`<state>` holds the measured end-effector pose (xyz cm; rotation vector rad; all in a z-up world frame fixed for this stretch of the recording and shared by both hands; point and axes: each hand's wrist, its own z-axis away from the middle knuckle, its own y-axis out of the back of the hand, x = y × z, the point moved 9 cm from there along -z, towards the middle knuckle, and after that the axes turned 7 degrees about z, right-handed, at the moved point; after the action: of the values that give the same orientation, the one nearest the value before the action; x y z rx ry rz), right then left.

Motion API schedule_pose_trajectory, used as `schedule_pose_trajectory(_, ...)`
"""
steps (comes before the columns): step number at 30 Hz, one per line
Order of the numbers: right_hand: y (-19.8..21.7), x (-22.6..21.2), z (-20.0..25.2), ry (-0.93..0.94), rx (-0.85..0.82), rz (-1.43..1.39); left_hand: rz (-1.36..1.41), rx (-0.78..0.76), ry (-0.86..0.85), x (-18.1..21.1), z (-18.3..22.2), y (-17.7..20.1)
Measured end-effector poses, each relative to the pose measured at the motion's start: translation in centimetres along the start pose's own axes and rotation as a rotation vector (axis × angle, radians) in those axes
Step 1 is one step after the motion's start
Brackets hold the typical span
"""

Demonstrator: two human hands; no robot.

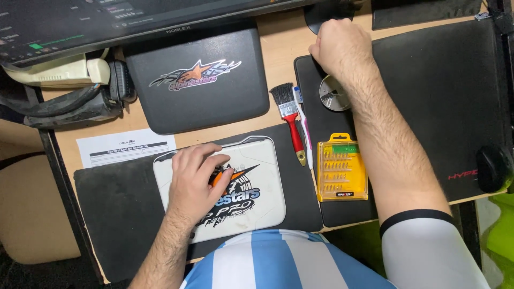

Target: Repairing a laptop by unscrewing the back cover, removing a component, reassembling, and testing the keyboard.

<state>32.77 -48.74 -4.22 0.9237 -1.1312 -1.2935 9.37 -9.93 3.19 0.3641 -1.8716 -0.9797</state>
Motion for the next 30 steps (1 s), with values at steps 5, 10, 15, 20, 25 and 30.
schedule_pose_trajectory(5,3.3,0.4,4.2,0.138,0.026,-0.283,-0.003,-0.007,0.005,0.0,0.1,-0.1)
schedule_pose_trajectory(10,4.9,3.7,10.8,0.171,0.039,-0.423,-0.012,-0.010,0.013,0.0,0.1,-0.1)
schedule_pose_trajectory(15,2.7,5.5,12.3,0.161,0.147,-0.407,-0.035,-0.012,0.006,0.1,-0.1,-0.1)
schedule_pose_trajectory(20,2.9,6.6,16.9,0.243,0.316,-0.447,-0.034,0.017,-0.017,0.8,0.2,0.0)
schedule_pose_trajectory(25,2.7,9.7,26.3,-0.049,0.093,-0.608,-0.094,0.061,-0.130,4.1,-1.1,-1.2)
schedule_pose_trajectory(30,-2.9,9.5,33.6,-0.313,-0.091,-0.876,0.071,-0.262,-0.275,13.3,-4.7,-8.8)
